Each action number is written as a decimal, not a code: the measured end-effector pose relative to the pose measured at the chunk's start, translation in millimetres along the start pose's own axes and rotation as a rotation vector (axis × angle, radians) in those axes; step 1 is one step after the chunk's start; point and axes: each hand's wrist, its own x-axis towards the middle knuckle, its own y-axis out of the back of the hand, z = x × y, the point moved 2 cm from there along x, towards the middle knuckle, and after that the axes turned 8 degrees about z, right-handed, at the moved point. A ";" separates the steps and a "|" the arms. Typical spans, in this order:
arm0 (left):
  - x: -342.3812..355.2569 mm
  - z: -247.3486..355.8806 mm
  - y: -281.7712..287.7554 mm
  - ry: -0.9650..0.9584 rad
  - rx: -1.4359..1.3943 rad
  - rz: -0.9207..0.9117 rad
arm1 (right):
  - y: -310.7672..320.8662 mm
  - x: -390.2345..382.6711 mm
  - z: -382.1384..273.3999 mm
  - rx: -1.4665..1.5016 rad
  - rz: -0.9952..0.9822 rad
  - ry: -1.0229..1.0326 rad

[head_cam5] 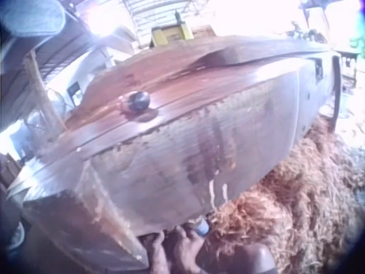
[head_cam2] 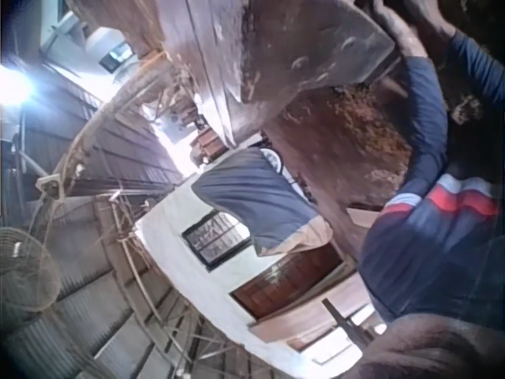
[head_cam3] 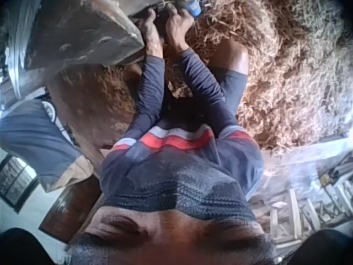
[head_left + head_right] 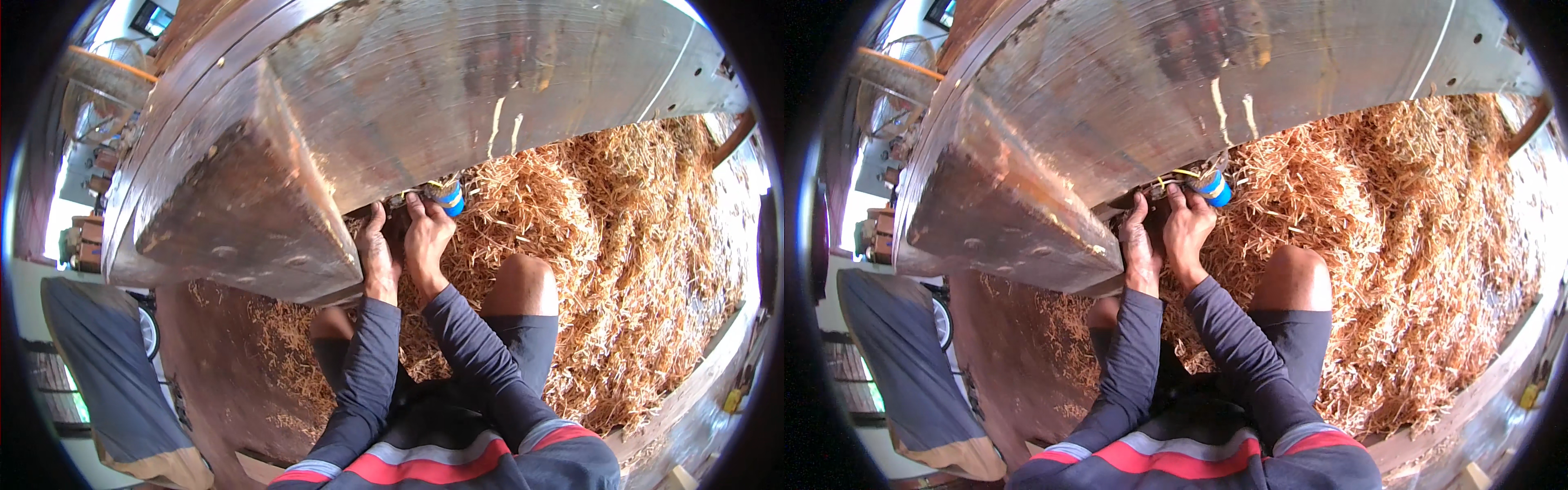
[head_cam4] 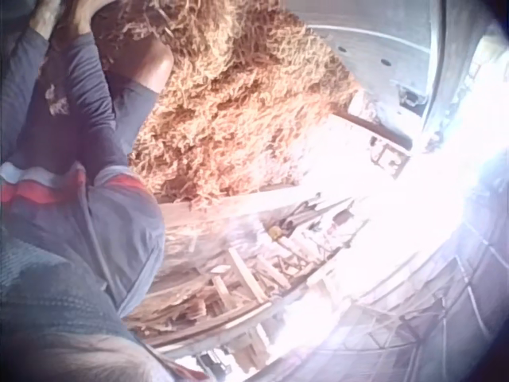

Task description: The person uses an angle grinder to smooth small metal components and then inserts the components into holes along the side of a large wooden workbench.

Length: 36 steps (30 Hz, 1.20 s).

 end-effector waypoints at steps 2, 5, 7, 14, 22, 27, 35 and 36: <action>0.7 -3.0 19.1 0.022 -0.070 -0.032 | -3.7 -5.3 -7.5 -0.050 -0.056 -0.045; 8.8 -32.9 48.9 0.022 -0.150 -0.009 | -5.2 2.1 10.2 0.151 -0.053 -0.083; 3.7 -38.4 53.0 -0.019 -0.076 0.150 | -3.3 -3.0 -0.1 0.131 -0.073 -0.062; -7.4 -15.2 6.5 -0.129 0.070 0.060 | 5.9 4.9 0.3 -0.003 -0.071 -0.032; 27.1 -4.5 43.1 -0.802 0.601 0.444 | -20.1 -27.3 -7.3 0.165 -0.098 0.053; 8.0 -39.4 9.8 -0.705 0.670 0.318 | 10.6 11.2 1.9 0.068 -0.013 0.193; 39.8 -52.6 36.0 -0.622 0.518 0.201 | 12.8 -14.6 -8.0 0.049 -0.248 0.130; 40.7 -56.7 31.1 -0.587 0.496 0.170 | 16.4 -14.1 -7.1 0.105 -0.253 0.116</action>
